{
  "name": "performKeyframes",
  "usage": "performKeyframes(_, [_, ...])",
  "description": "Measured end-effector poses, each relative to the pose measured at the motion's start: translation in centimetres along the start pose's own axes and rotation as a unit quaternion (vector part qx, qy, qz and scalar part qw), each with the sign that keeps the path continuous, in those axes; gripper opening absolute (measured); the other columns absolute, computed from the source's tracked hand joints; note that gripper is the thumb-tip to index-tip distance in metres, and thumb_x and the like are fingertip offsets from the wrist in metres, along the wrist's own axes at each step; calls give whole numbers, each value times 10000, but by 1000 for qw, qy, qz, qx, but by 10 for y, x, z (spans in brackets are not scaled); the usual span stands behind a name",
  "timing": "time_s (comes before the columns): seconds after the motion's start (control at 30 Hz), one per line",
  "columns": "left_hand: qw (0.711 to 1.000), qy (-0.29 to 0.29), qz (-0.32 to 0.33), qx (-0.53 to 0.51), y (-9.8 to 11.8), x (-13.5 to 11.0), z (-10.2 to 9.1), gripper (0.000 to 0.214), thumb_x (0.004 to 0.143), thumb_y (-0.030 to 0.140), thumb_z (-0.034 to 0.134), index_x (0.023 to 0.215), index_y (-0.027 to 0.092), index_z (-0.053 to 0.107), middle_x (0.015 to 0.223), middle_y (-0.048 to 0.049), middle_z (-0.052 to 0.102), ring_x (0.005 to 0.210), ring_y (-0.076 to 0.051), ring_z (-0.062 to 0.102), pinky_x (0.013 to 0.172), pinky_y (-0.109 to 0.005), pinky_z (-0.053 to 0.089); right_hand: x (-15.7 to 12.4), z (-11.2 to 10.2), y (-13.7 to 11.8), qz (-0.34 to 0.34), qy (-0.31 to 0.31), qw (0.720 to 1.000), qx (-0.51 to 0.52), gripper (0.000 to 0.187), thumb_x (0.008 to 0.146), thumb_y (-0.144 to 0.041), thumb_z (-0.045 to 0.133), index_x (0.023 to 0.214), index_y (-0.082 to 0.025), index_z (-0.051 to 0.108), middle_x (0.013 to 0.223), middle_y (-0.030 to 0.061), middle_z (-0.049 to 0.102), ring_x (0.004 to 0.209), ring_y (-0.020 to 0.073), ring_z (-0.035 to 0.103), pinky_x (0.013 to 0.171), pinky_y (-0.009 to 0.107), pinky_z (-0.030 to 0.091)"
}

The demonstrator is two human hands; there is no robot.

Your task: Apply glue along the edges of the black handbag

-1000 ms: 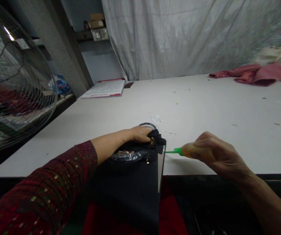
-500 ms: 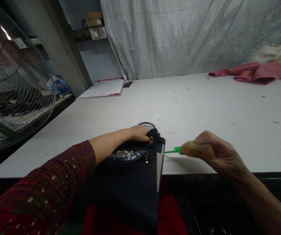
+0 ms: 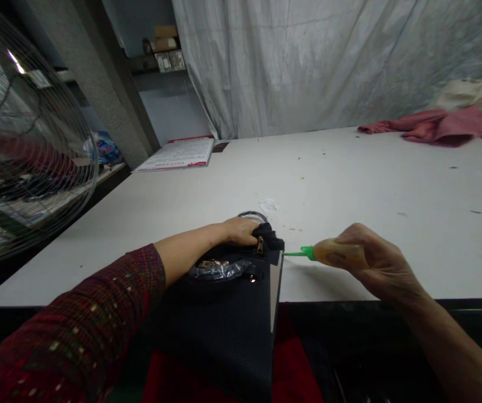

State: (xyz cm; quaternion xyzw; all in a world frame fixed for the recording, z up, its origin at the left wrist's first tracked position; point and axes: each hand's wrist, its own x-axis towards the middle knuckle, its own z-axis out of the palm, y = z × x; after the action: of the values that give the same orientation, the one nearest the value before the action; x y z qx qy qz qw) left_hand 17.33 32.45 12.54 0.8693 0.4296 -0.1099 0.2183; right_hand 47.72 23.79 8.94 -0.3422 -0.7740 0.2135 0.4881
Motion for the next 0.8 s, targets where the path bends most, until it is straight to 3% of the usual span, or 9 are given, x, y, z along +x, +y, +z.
performKeyframes(0.23, [1000, -1, -8, 13, 2, -1, 0, 338, 923, 367, 620, 1204, 203, 711, 1196, -108, 737, 1087, -284, 668, 945, -371, 520, 0, -1, 3, -55, 13, 998, -19, 192, 936, -372, 811, 1060, -317, 676, 923, 14, 612, 726, 183, 626, 580, 346, 515])
performKeyframes(0.37, [1000, -1, -2, 11, 2, -1, 0, 342, 928, 388, 624, 1217, 226, 711, 1212, -95, 735, 1099, -280, 665, 947, -366, 516, 3, -3, 0, -40, -15, 998, -36, 154, 954, -388, 787, 1043, -314, 686, 898, 13, 619, 696, 182, 631, 568, 352, 510])
performKeyframes(0.5, [1000, 0, -6, 6, 0, 1, 1, 345, 928, 394, 628, 1218, 227, 713, 1198, -96, 739, 1079, -282, 670, 948, -372, 519, 7, -2, -3, -54, 9, 998, -16, 199, 935, -372, 808, 1073, -329, 672, 938, 18, 621, 737, 190, 639, 582, 346, 525])
performKeyframes(0.8, [1000, -5, -4, -11, 2, -2, -2, 347, 921, 369, 628, 1220, 222, 726, 1176, -104, 739, 1051, -277, 665, 985, -378, 511, 5, -7, -1, -58, -6, 997, -47, 161, 975, -387, 764, 1076, -309, 666, 938, 24, 618, 745, 192, 647, 583, 351, 532])
